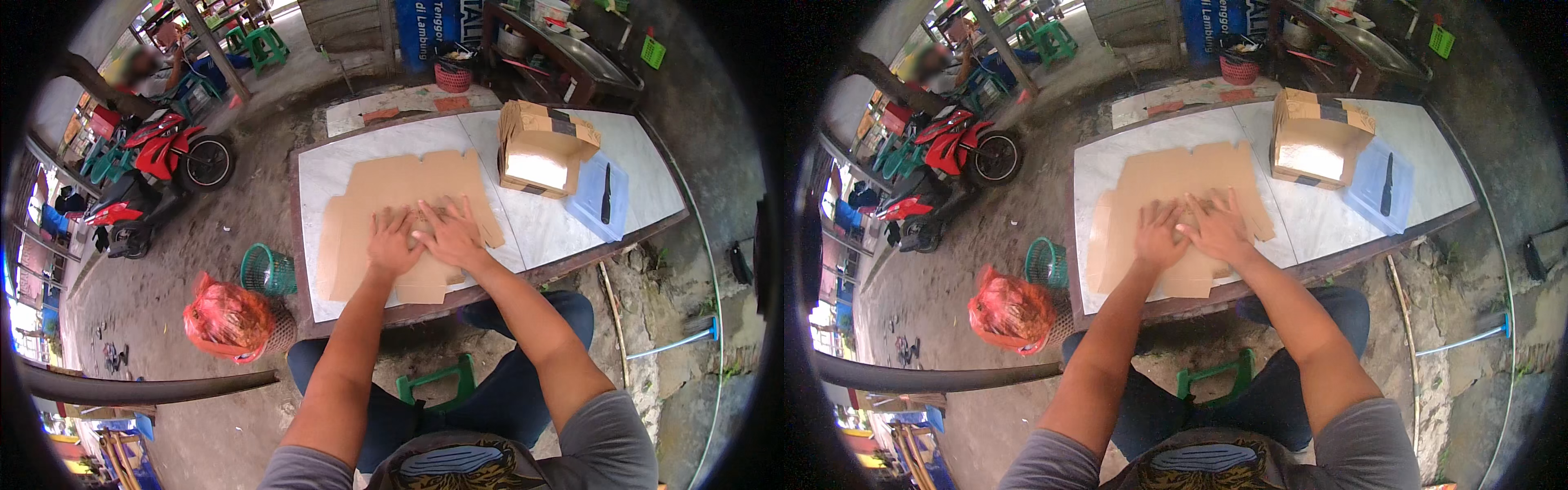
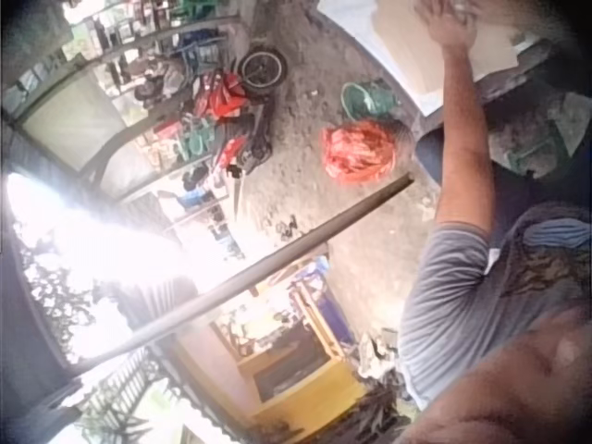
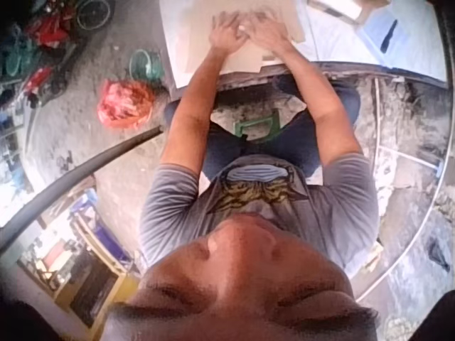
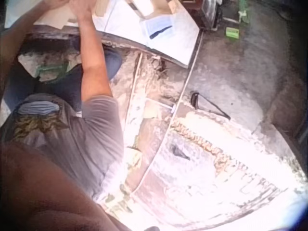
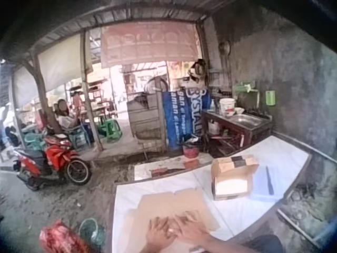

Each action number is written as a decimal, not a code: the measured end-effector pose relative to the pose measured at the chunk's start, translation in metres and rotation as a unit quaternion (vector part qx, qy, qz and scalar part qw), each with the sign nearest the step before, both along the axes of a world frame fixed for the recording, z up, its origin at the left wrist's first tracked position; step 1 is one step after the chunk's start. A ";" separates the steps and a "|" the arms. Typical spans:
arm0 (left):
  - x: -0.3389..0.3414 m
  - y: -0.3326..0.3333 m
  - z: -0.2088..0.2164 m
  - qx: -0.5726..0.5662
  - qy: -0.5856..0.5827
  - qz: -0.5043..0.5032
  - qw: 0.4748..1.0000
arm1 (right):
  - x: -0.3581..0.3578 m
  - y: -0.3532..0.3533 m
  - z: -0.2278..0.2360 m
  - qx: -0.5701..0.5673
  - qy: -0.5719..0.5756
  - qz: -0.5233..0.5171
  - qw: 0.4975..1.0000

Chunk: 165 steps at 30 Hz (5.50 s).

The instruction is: The person assembles a flat cardboard box by folding its flaps and securing them with a small piece of string. They fold the side and bottom flaps into place, then tie the string around the box to hold the structure together.

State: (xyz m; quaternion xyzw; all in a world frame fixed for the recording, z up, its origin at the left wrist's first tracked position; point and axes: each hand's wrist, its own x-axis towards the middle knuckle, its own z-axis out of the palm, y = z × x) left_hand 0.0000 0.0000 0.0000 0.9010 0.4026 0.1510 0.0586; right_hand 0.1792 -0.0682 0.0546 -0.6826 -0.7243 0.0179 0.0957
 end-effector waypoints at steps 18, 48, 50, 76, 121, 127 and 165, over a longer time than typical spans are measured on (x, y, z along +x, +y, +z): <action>-0.002 -0.005 0.033 0.069 -0.143 -0.051 0.986 | -0.007 -0.105 -0.010 0.163 -0.031 0.262 0.951; -0.024 -0.021 0.042 0.084 -0.115 -0.208 0.968 | 0.034 -0.038 -0.031 0.213 0.013 0.110 0.971; -0.022 -0.025 0.042 0.100 -0.118 -0.202 0.967 | 0.032 -0.037 -0.025 0.189 0.020 0.093 0.977; -0.004 -0.039 0.014 0.230 -0.036 -0.150 0.961 | 0.014 -0.079 -0.020 0.160 -0.009 0.003 0.987; -0.041 0.039 0.011 0.067 -0.092 0.124 0.986 | -0.030 0.108 0.030 0.074 0.042 0.125 0.988; -0.038 0.040 0.013 0.062 -0.089 0.132 0.985 | -0.063 0.191 0.012 0.002 0.077 0.101 0.992; -0.039 0.045 0.010 0.019 -0.079 0.128 0.989 | -0.045 0.114 -0.002 0.128 0.016 0.135 0.982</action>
